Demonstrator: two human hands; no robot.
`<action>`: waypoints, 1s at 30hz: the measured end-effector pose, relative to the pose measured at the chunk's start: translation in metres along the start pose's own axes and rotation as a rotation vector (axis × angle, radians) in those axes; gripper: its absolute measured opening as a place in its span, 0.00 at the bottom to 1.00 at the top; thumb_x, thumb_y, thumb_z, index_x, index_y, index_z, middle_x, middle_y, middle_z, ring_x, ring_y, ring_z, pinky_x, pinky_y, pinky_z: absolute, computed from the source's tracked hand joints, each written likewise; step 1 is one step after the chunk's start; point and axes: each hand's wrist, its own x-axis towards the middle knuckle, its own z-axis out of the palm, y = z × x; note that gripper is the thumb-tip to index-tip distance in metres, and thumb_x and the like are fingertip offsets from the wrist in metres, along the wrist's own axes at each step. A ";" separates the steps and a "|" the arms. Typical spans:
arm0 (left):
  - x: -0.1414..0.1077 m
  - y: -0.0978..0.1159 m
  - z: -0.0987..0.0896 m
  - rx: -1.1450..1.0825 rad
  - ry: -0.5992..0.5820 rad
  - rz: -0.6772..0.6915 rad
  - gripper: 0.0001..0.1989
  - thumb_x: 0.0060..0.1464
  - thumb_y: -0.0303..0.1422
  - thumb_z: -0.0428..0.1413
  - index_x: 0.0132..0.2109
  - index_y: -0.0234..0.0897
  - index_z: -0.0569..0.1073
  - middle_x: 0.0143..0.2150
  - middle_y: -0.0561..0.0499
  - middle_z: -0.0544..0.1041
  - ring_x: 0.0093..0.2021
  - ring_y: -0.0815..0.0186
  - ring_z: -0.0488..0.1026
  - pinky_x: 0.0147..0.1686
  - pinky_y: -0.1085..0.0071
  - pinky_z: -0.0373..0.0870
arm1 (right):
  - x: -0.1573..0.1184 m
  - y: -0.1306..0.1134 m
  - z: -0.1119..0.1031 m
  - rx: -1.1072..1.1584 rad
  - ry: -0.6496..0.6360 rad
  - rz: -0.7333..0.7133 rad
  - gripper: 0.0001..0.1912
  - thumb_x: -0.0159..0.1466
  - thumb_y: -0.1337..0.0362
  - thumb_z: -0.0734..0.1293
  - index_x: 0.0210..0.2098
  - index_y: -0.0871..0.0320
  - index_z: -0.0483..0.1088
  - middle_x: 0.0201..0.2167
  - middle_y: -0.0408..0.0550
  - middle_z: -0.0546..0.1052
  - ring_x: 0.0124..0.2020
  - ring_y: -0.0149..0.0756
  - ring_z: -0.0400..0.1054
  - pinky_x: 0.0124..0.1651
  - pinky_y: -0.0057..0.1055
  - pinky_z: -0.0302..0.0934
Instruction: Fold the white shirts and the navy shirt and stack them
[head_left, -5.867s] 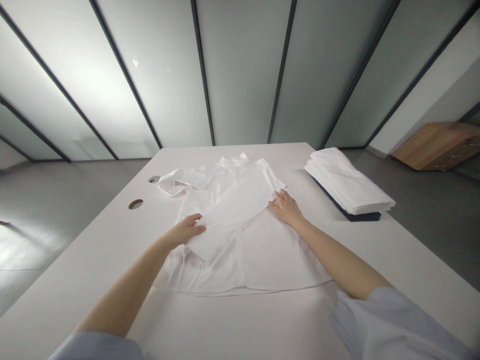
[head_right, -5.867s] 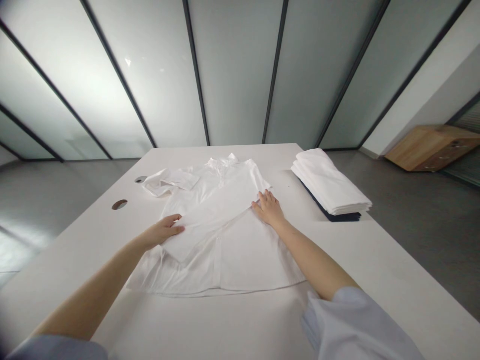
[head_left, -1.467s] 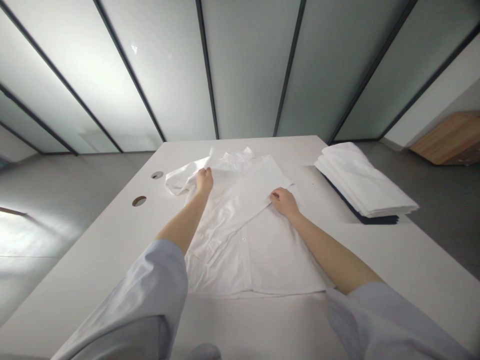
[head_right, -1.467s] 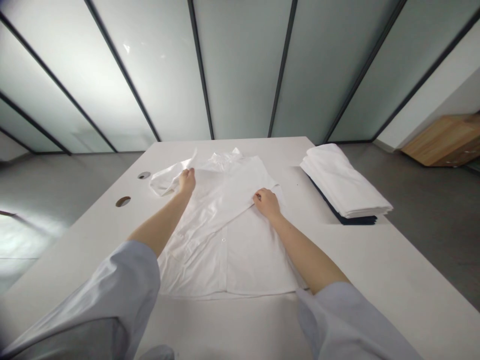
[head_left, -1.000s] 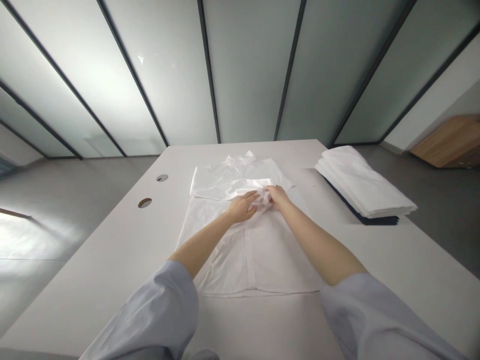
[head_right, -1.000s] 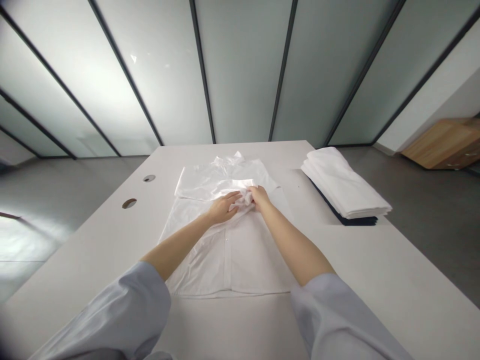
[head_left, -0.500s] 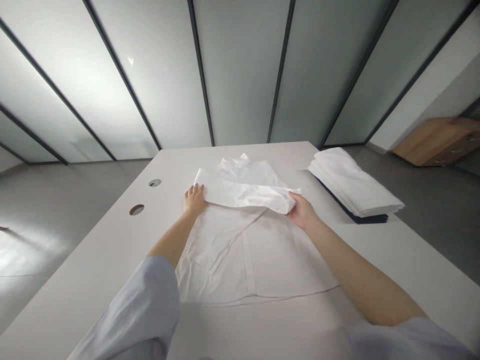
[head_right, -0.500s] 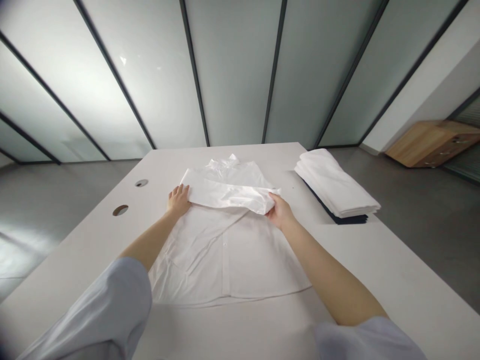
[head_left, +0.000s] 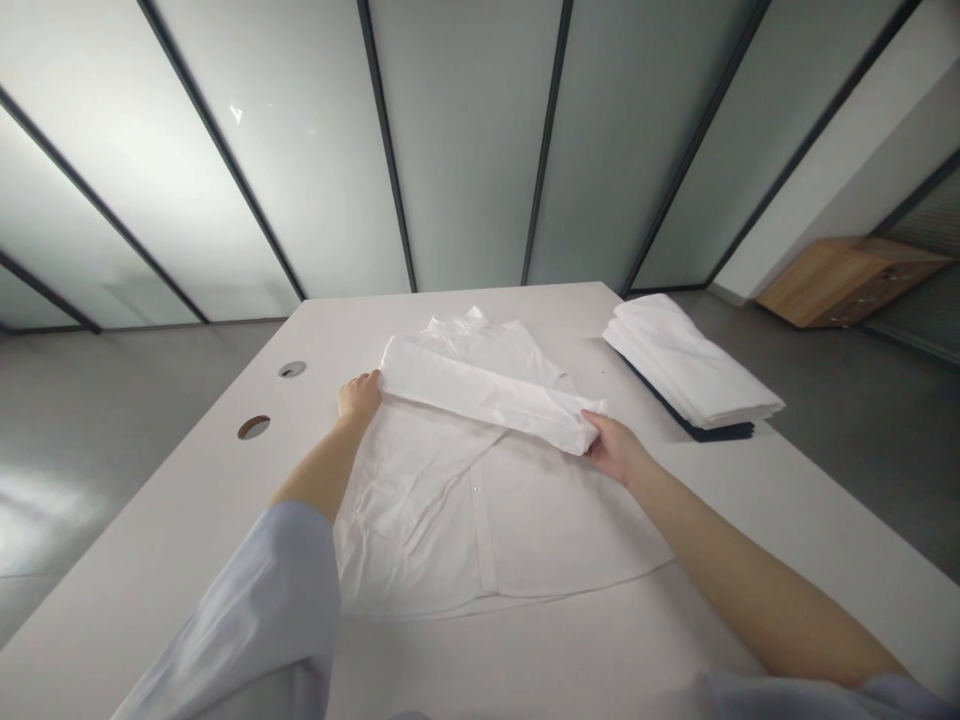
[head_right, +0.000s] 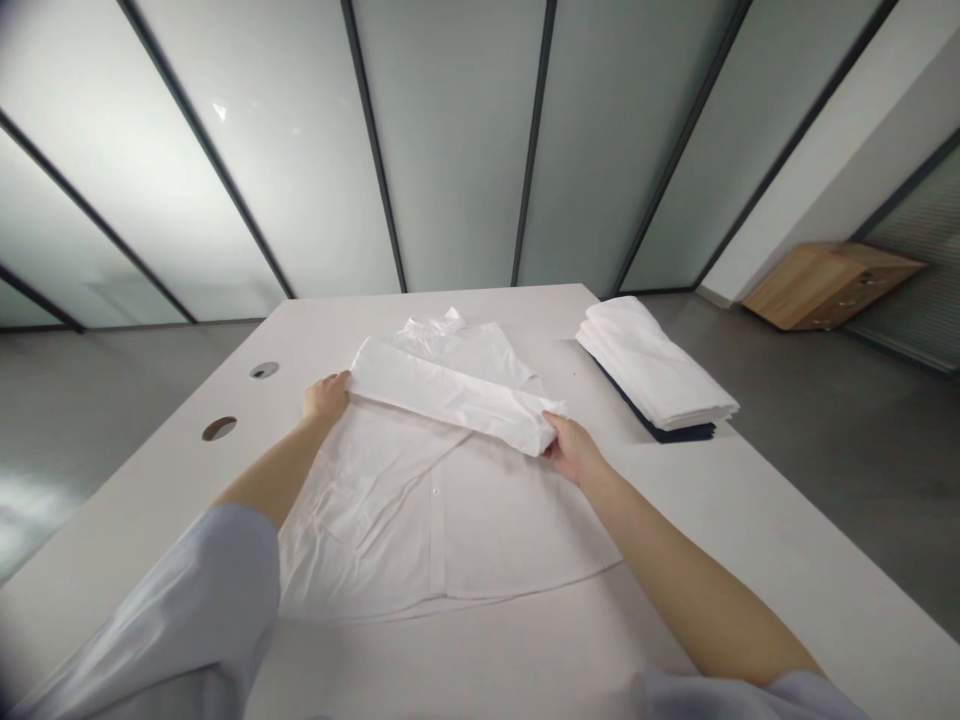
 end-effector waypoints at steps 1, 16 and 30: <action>0.001 -0.001 0.000 -0.007 0.004 0.001 0.27 0.56 0.25 0.45 0.62 0.43 0.65 0.55 0.42 0.74 0.51 0.53 0.73 0.46 0.60 0.70 | -0.002 0.001 -0.001 0.029 0.009 0.032 0.15 0.64 0.63 0.59 0.48 0.56 0.68 0.43 0.55 0.79 0.42 0.46 0.74 0.39 0.42 0.72; -0.034 0.055 0.000 -0.235 0.113 0.253 0.29 0.60 0.36 0.44 0.68 0.35 0.57 0.69 0.42 0.57 0.69 0.55 0.52 0.64 0.57 0.55 | -0.053 -0.006 -0.022 0.055 -0.131 0.118 0.24 0.52 0.74 0.66 0.49 0.57 0.70 0.41 0.50 0.80 0.39 0.41 0.75 0.35 0.32 0.71; -0.009 0.073 0.016 -0.082 -0.222 0.057 0.38 0.61 0.53 0.38 0.70 0.33 0.52 0.72 0.35 0.46 0.71 0.43 0.42 0.64 0.44 0.45 | -0.029 -0.019 -0.062 -0.992 0.079 -0.318 0.26 0.61 0.58 0.65 0.57 0.61 0.65 0.36 0.54 0.78 0.35 0.42 0.74 0.42 0.38 0.68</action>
